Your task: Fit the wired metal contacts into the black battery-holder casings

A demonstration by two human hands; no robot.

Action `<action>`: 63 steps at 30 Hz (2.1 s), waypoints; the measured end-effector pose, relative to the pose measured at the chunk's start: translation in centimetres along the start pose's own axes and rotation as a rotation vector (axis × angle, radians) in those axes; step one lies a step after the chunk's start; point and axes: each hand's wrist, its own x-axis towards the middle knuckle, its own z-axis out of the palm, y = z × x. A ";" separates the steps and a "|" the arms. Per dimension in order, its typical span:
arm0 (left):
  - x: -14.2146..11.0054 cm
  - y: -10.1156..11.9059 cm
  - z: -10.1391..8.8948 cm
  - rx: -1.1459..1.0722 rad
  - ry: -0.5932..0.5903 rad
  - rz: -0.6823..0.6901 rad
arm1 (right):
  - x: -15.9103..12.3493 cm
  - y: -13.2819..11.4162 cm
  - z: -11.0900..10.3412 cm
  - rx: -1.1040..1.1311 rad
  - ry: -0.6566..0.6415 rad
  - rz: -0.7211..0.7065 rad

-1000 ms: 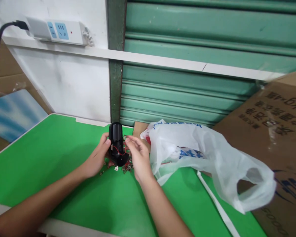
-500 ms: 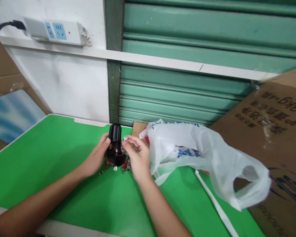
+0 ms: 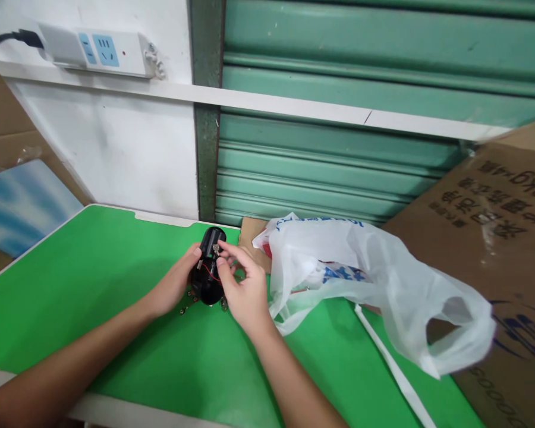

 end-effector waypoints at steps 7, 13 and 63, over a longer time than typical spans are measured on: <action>0.0 -0.1 0.0 0.004 0.008 0.023 | 0.0 -0.5 -0.1 -0.077 0.028 -0.084; 0.0 -0.2 -0.2 -0.038 0.037 -0.071 | -0.2 -0.8 0.0 -0.090 0.049 -0.139; -0.5 0.9 0.2 0.117 0.083 0.015 | -0.8 -1.3 0.5 -0.069 -0.014 0.083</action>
